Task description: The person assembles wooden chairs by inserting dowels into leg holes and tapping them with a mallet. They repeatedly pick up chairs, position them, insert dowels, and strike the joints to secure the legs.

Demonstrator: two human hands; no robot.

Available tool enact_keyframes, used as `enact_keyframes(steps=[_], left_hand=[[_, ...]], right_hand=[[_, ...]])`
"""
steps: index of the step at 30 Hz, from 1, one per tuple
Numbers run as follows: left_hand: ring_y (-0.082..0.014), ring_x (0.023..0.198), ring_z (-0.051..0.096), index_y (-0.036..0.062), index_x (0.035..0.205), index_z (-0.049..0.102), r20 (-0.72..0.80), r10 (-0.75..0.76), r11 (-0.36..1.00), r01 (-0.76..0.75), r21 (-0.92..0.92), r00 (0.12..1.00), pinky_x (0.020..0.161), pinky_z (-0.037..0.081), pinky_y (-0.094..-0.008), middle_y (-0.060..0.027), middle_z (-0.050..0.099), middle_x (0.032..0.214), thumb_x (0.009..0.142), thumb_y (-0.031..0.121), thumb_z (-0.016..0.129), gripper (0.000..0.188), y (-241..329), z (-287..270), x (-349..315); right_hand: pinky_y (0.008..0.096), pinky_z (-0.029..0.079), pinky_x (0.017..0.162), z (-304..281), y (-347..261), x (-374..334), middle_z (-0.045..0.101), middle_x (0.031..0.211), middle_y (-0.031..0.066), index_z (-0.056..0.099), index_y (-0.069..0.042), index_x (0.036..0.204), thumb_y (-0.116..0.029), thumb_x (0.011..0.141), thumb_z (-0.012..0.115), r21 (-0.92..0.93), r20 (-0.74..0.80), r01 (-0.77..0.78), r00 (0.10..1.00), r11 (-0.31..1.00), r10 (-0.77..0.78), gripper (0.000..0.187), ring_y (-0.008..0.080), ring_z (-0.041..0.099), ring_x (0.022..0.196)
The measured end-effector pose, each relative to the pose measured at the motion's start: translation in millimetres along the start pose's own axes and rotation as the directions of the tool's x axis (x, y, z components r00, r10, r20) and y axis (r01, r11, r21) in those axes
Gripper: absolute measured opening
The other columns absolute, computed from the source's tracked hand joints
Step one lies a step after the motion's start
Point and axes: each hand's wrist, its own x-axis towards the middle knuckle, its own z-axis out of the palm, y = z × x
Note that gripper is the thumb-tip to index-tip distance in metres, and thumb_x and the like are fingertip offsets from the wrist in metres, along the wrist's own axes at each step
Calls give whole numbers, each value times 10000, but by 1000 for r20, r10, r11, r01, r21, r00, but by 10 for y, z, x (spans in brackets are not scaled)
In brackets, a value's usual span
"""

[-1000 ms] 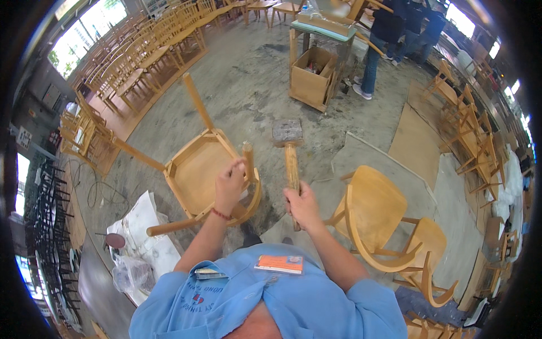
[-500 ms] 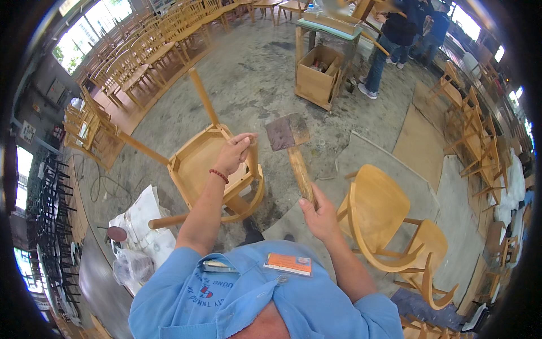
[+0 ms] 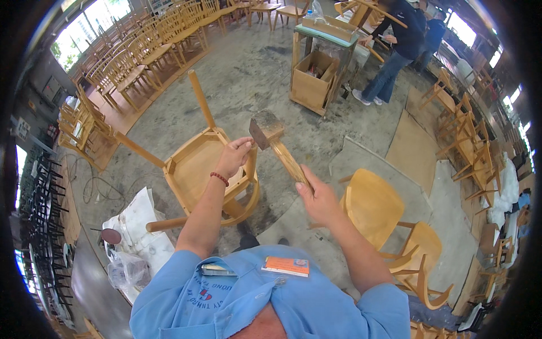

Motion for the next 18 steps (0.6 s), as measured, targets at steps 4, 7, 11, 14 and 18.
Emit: enact_keyframes(steps=[4,7,11,14,18], left_hand=[[-39,520,380,13,1216,605,19,-5,998,3,56,1000,460,313,-205,42,565,760,958,167,579,302,12,-17,5],[-41,520,386,8,1233,595,41,1,1000,1,-31,999,463,313,-200,35,590,793,964,172,567,316,18,15,1],[-47,544,411,5,1260,567,-34,17,946,-27,-322,999,463,312,-202,6,625,843,977,188,542,338,-206,-102,-47],[-65,580,440,20,1171,590,-298,-85,864,-79,-497,951,467,328,-213,-3,591,809,985,202,526,268,-471,-172,-122],[-94,609,463,36,1012,591,-282,-265,681,-28,-732,922,496,364,-217,-13,524,770,966,165,528,151,-845,-193,-297]], right_hand=[[328,481,772,-95,-33,126,635,883,134,452,-82,1393,-252,943,574,-182,75,-5,997,983,19,496,203,609,791],[314,480,718,-232,-159,244,636,896,109,468,-72,1378,-280,948,566,-64,38,9,999,998,-7,487,183,604,744],[233,368,424,-622,-601,158,542,732,44,555,-56,1228,-350,974,518,399,-307,284,937,872,-165,390,65,465,508],[230,376,442,-636,-929,105,543,769,56,412,-60,1379,-317,970,522,622,-452,581,814,525,-366,496,114,495,534],[361,501,648,-90,451,129,651,852,138,462,-13,1325,-305,942,542,-12,-261,310,917,951,-302,488,279,629,703]])
